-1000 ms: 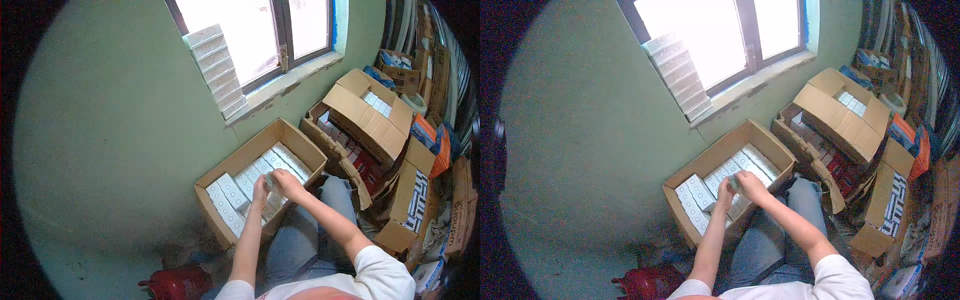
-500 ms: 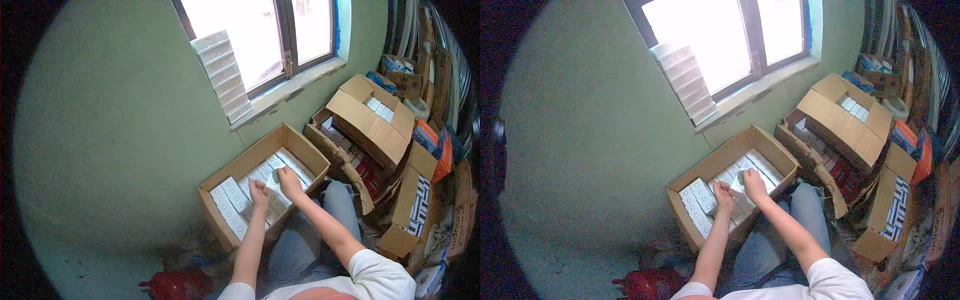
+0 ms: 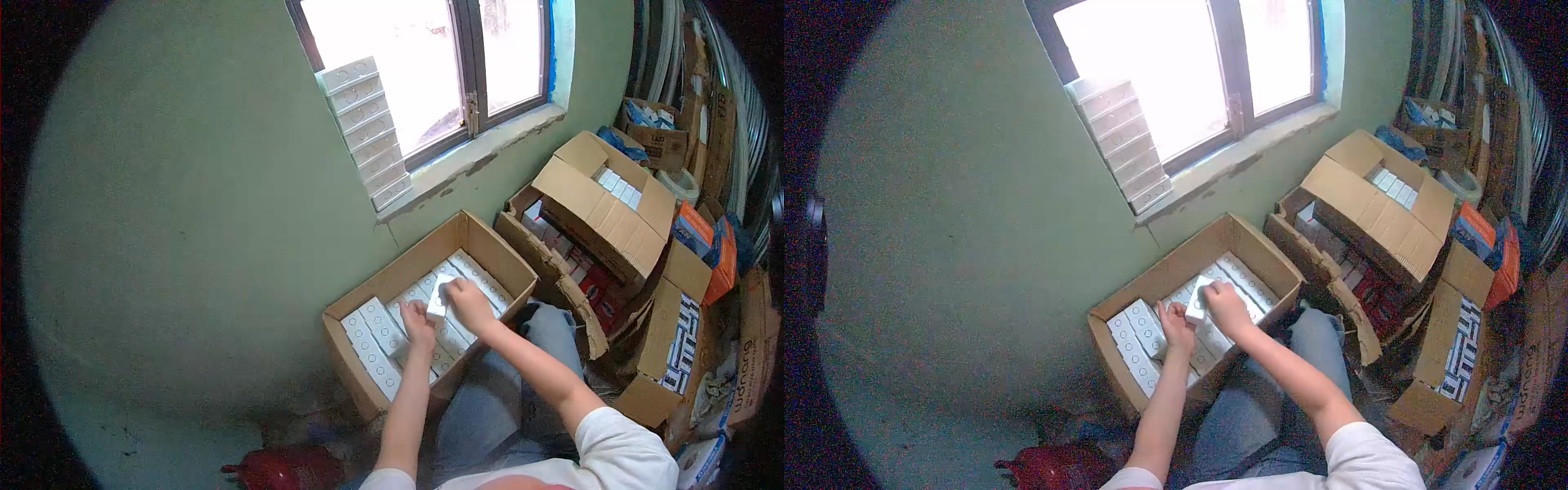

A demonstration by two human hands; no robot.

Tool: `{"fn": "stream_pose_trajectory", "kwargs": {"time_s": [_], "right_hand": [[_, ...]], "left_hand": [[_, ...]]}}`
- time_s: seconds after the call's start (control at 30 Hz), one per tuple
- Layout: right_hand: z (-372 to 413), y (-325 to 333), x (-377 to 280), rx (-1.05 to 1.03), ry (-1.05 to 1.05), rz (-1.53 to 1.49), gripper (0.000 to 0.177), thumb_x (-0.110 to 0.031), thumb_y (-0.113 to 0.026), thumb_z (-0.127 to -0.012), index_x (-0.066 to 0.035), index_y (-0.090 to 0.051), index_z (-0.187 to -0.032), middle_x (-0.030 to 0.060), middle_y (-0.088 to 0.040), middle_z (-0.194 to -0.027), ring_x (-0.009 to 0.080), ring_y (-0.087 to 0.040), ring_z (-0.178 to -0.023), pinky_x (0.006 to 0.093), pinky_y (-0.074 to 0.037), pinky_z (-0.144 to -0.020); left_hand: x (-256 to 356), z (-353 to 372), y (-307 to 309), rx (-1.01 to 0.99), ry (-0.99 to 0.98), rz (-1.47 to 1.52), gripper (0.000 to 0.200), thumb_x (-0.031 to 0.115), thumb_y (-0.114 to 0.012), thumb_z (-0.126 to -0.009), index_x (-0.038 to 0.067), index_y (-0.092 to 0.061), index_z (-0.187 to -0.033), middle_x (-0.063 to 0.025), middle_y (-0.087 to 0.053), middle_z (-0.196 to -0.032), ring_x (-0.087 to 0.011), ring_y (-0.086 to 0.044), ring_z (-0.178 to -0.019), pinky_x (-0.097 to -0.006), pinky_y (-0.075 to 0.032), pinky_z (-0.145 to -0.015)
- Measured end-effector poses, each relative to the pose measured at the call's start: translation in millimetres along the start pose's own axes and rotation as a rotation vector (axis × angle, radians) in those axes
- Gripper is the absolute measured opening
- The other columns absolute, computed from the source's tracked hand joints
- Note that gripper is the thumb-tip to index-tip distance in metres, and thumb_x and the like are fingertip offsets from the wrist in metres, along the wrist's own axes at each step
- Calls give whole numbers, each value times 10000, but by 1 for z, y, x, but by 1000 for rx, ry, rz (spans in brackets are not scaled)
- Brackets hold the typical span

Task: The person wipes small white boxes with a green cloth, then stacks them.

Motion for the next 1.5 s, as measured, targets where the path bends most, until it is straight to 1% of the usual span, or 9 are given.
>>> {"fn": "stream_pose_trajectory", "kwargs": {"time_s": [0.1, 0.3, 0.43, 0.57, 0.7, 0.83, 0.97, 1.23, 1.5], "right_hand": [[18, -8, -20, -144, 142, -56, 266, -65, -638, -734, -63, -608, -999, 128, -588, -906, 331, -568, -888, 401, -479, -780], [0, 7, -1, 26, -49, 30, 230, -68, -625, -705, -37, -610, -933, 145, -571, -959, 349, -550, -899, 420, -490, -776], [1, 5, -13, -12, 71, 65, 253, -77, -629, -701, -30, -594, -947, 144, -562, -973, 346, -552, -906, 422, -495, -767], [20, 5, -25, -122, 190, 31, 260, -106, -649, -727, -74, -593, -979, 92, -580, -980, 314, -555, -888, 381, -495, -766], [4, 16, -7, 45, 108, 133, 328, -52, -628, -691, -53, -594, -1018, 104, -579, -1006, 312, -541, -890, 377, -486, -775], [3, 21, -11, 100, 42, 138, 333, -48, -621, -696, -46, -598, -1028, 103, -587, -1029, 319, -539, -893, 381, -483, -788], [30, -2, -22, -91, 138, 98, 309, -57, -621, -724, -76, -596, -1032, 72, -596, -1025, 299, -547, -902, 375, -490, -780], [6, 15, -2, 105, -23, 216, 380, -39, -615, -709, -51, -577, -1087, 100, -575, -1070, 312, -540, -912, 382, -480, -797], [42, 0, -30, -68, 154, 178, 300, -87, -583, -750, -55, -586, -1048, 73, -592, -1016, 281, -558, -859, 360, -504, -729]], "left_hand": [[11, 11, -14, -14, -5, -86, 448, 598, -369, -917, 167, -489, -883, 17, -495, -774, -107, -469, -712, -270, -356, -639], [-3, 0, 0, -160, 6, -65, 476, 611, -373, -914, 148, -487, -922, -14, -518, -775, -152, -523, -702, -287, -440, -628], [0, 7, -7, -126, -13, -68, 500, 632, -386, -898, 144, -488, -926, -5, -509, -771, -138, -530, -704, -266, -452, -632], [8, 11, -8, -93, 13, -129, 477, 618, -367, -913, 155, -479, -892, 40, -447, -750, -87, -439, -638, -221, -337, -536], [2, 5, -9, -97, -15, -121, 499, 628, -370, -905, 189, -377, -670, 50, -341, -637, -76, -321, -564, -221, -237, -473], [3, 10, -12, -101, -24, -130, 509, 628, -358, -910, 192, -355, -648, 52, -313, -608, -73, -290, -527, -222, -208, -441], [7, 13, -15, -9, 19, -172, 512, 597, -347, -929, 175, -344, -640, 54, -296, -586, -91, -302, -548, -249, -250, -517], [-2, 1, -8, -168, 2, -84, 520, 605, -352, -925, 173, -344, -637, 49, -293, -601, -93, -288, -557, -253, -227, -533], [0, 4, -7, -102, 48, -156, 540, 622, -368, -914, 171, -409, -619, 52, -342, -570, -86, -326, -561, -240, -236, -527]]}}
Point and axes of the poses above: each hand's wrist, its own z-axis away from the middle knuckle, its own y-axis out of the back of the hand, x = y × z, the point moved 3 cm from there along -z, towards the middle knuckle
